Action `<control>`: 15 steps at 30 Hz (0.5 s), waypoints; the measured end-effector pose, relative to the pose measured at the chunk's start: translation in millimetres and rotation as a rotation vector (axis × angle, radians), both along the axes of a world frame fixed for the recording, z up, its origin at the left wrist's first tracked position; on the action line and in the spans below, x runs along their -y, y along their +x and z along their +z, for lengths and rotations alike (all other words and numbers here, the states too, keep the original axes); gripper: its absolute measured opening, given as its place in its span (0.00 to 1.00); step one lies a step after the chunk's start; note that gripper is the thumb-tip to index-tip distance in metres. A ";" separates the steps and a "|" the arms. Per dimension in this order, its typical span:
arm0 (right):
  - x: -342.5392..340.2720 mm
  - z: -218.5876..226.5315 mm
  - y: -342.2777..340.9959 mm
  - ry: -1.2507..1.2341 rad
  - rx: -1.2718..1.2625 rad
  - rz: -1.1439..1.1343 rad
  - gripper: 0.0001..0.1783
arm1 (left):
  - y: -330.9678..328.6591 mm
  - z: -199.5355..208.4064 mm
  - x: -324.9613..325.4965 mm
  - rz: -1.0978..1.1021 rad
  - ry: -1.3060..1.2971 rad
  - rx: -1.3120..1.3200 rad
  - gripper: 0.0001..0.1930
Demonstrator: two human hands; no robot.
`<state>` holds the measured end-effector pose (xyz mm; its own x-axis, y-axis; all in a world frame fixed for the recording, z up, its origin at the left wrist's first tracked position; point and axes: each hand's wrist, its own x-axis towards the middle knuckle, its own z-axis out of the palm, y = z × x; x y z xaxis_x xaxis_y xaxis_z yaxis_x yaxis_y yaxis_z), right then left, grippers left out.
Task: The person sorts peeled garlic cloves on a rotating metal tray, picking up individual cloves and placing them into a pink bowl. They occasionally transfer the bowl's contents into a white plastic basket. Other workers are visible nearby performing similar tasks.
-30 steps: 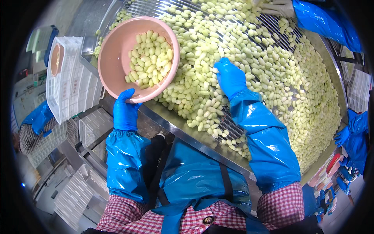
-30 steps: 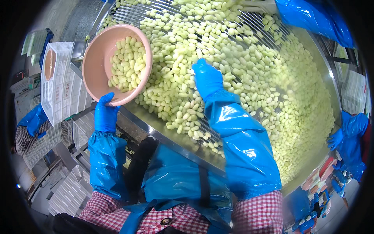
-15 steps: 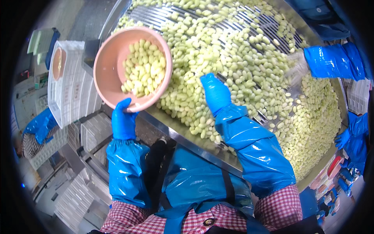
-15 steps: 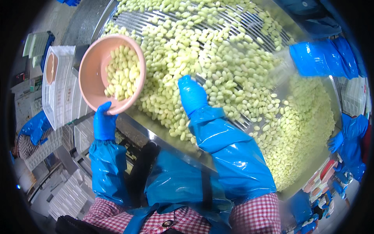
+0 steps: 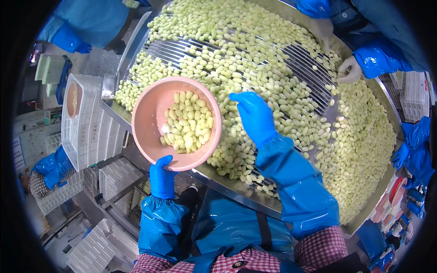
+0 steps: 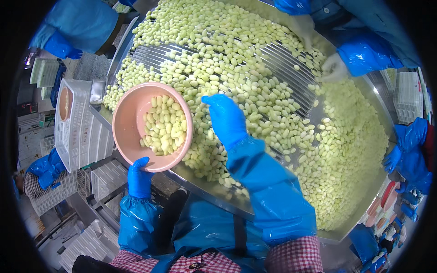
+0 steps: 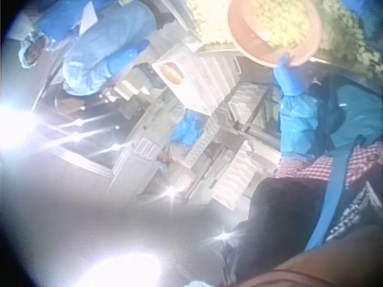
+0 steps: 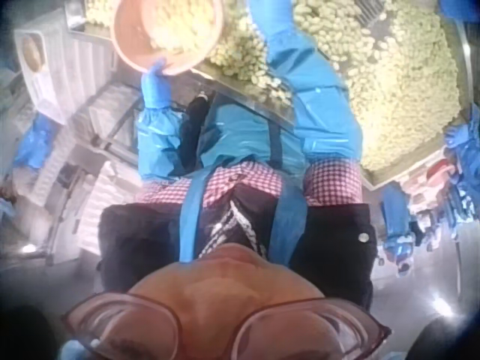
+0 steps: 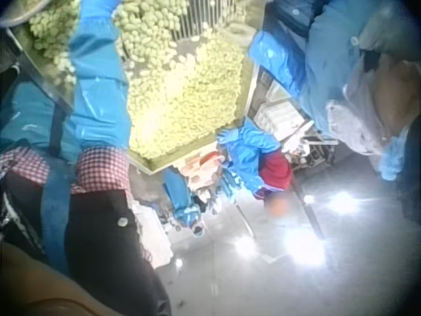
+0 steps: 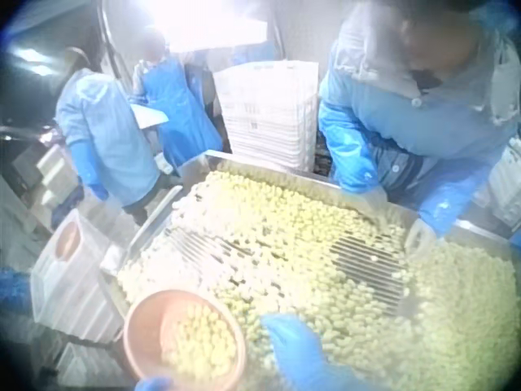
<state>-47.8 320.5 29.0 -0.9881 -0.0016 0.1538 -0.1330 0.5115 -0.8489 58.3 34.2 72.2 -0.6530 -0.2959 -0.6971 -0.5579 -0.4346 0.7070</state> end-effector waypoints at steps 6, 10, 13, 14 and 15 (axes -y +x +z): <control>32.7 -92.3 -31.0 0.331 0.267 0.164 0.10 | 0.7 8.0 6.6 0.021 -0.114 0.056 0.26; 28.0 -77.4 -30.0 0.237 0.129 0.079 0.11 | -2.0 9.0 12.3 0.053 -0.082 0.062 0.25; 15.9 -26.8 -26.4 -0.613 0.478 -0.333 0.15 | -3.4 7.0 12.5 0.041 -0.155 0.023 0.25; 13.0 -8.0 -23.6 -0.757 0.508 -0.275 0.16 | -3.7 5.3 10.7 0.041 -0.157 0.001 0.25; 10.4 9.1 -18.5 -0.893 0.592 -0.210 0.18 | -4.6 3.6 8.4 0.041 -0.181 0.027 0.24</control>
<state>-66.2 310.1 38.0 -0.8733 0.0517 -0.4844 0.4370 -0.3562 -0.8259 53.7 25.9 75.8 -0.6197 -0.4443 -0.6470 -0.5619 -0.3243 0.7610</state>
